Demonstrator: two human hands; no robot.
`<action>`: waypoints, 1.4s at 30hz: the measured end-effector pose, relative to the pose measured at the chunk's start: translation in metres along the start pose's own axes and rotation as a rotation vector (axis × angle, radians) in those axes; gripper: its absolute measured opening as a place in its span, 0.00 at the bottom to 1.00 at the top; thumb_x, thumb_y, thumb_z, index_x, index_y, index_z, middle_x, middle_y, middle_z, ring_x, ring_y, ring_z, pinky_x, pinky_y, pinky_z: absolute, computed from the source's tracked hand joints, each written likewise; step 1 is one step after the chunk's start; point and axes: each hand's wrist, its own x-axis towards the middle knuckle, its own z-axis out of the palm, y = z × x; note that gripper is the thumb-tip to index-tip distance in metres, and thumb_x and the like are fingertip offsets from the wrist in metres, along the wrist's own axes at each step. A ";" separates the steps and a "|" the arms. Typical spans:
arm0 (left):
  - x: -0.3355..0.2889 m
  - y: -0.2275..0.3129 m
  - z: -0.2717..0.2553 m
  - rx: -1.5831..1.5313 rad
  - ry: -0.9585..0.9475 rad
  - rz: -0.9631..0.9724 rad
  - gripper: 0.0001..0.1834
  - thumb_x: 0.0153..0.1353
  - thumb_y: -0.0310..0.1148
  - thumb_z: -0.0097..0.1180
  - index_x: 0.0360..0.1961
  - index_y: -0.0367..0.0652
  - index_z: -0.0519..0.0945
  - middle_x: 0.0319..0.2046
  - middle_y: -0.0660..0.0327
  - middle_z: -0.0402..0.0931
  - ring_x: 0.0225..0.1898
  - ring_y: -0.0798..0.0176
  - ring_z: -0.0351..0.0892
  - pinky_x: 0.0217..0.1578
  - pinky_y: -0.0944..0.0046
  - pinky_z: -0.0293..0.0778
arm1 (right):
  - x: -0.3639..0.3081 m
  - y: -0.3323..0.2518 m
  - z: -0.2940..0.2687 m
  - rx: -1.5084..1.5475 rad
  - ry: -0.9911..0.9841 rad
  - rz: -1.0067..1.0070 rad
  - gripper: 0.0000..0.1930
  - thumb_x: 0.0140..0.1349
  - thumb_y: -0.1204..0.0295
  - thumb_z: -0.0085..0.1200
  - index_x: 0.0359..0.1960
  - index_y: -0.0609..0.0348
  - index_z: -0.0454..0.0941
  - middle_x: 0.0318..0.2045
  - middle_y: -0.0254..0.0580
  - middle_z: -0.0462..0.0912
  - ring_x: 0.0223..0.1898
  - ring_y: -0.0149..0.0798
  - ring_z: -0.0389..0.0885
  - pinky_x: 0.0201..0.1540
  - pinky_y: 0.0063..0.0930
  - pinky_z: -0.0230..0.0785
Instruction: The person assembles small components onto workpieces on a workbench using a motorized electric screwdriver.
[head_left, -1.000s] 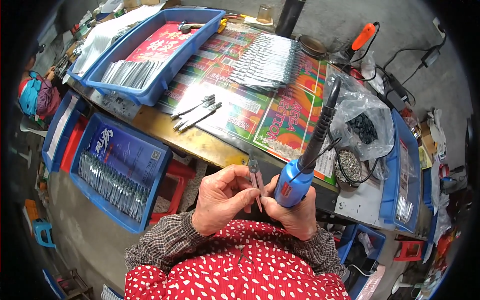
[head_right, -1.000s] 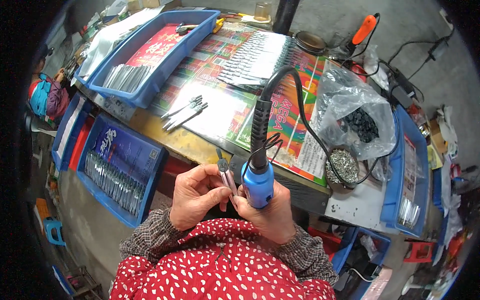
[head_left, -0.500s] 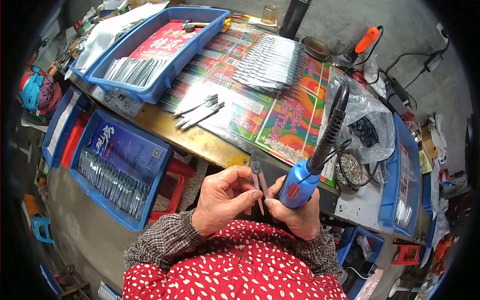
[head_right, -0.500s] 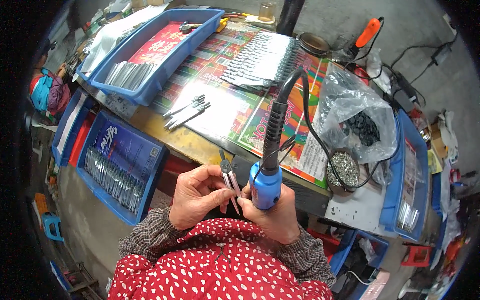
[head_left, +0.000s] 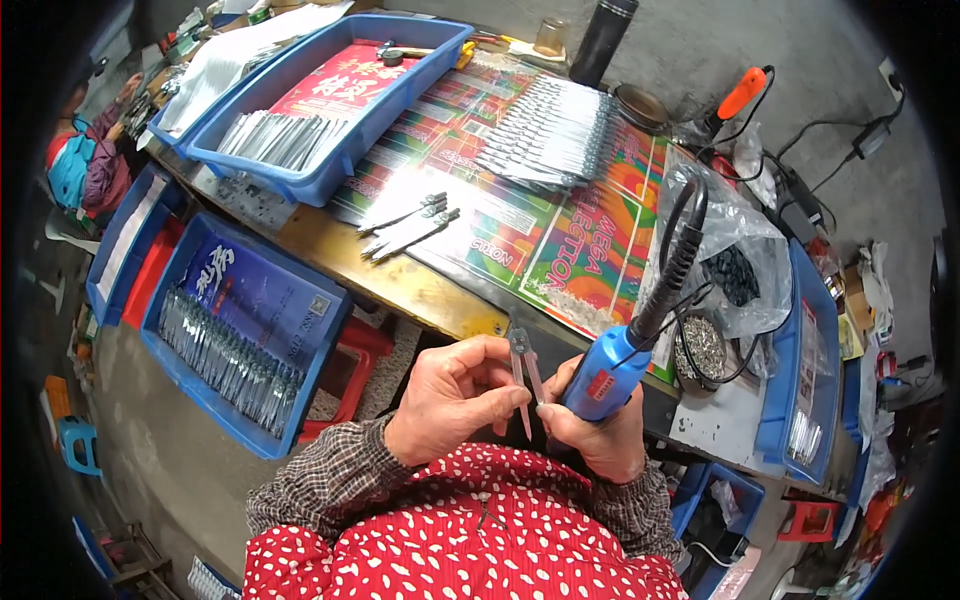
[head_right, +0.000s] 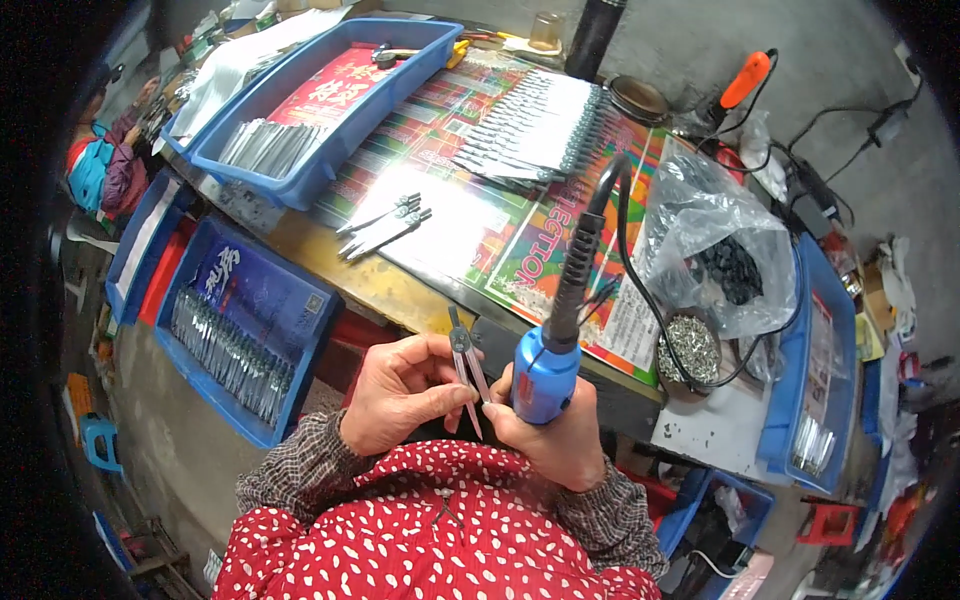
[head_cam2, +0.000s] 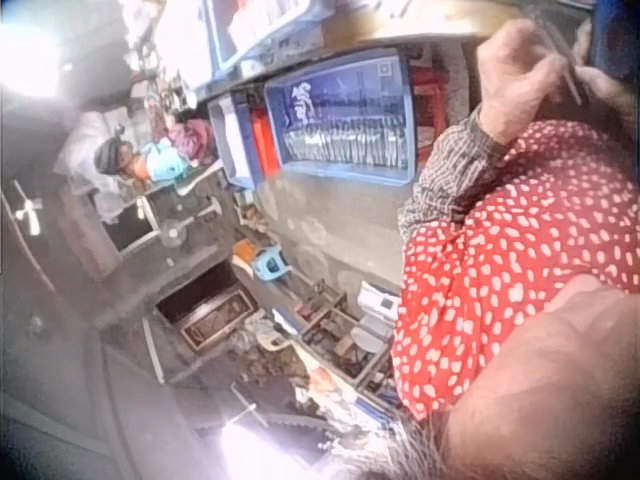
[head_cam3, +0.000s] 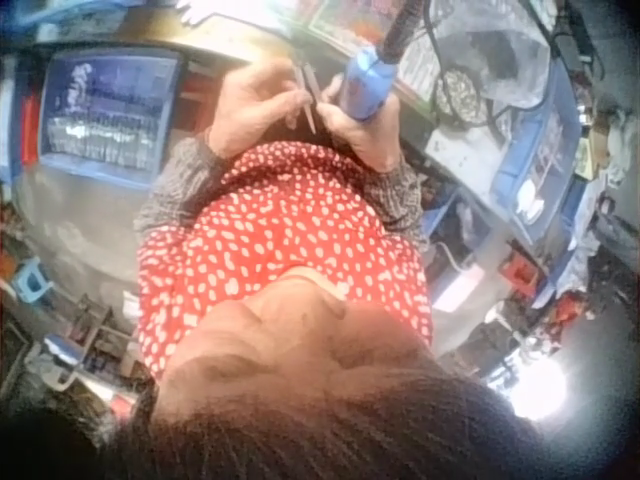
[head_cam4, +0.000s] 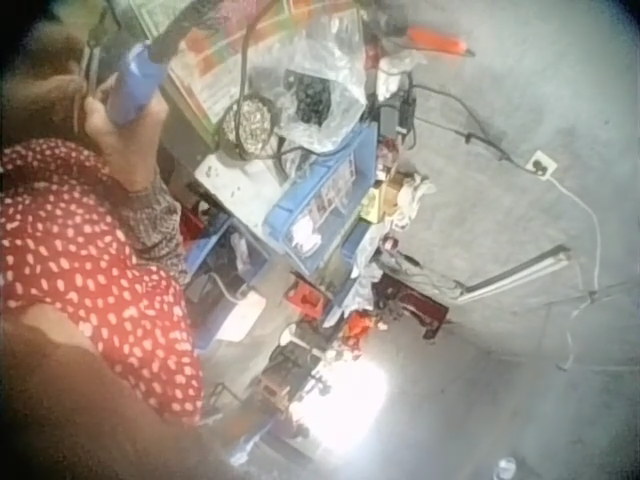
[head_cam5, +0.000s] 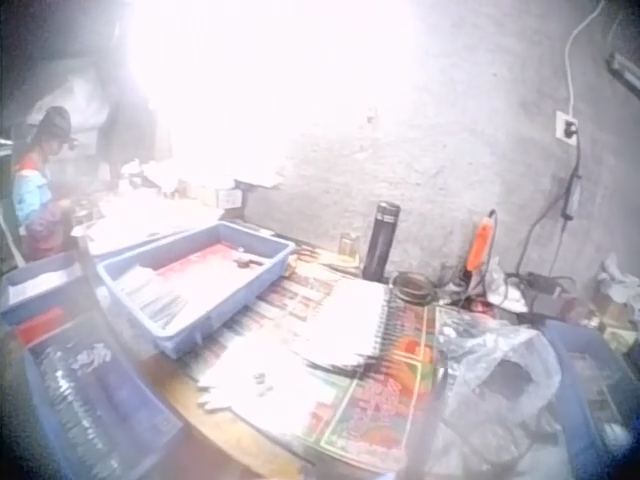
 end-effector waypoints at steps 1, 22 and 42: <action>0.001 0.002 -0.002 0.006 0.006 0.007 0.15 0.55 0.22 0.55 0.44 0.32 0.71 0.28 0.62 0.76 0.25 0.75 0.74 0.24 0.76 0.71 | 0.000 -0.004 0.000 0.038 -0.019 0.059 0.06 0.45 0.82 0.58 0.24 0.63 0.72 0.22 0.30 0.74 0.24 0.23 0.70 0.28 0.18 0.65; 0.024 0.051 -0.084 0.529 0.310 0.348 0.06 0.52 0.18 0.55 0.33 0.32 0.75 0.26 0.62 0.77 0.29 0.73 0.76 0.31 0.75 0.71 | 0.009 0.009 -0.010 0.304 0.034 0.120 0.11 0.46 0.80 0.59 0.31 0.63 0.71 0.23 0.37 0.76 0.21 0.27 0.74 0.24 0.18 0.67; 0.097 0.057 -0.109 1.710 0.331 0.311 0.26 0.39 0.46 0.66 0.29 0.35 0.73 0.30 0.49 0.72 0.34 0.48 0.75 0.33 0.54 0.70 | 0.011 0.018 -0.011 0.272 0.046 0.138 0.11 0.46 0.81 0.59 0.31 0.64 0.71 0.23 0.38 0.76 0.22 0.29 0.75 0.25 0.20 0.68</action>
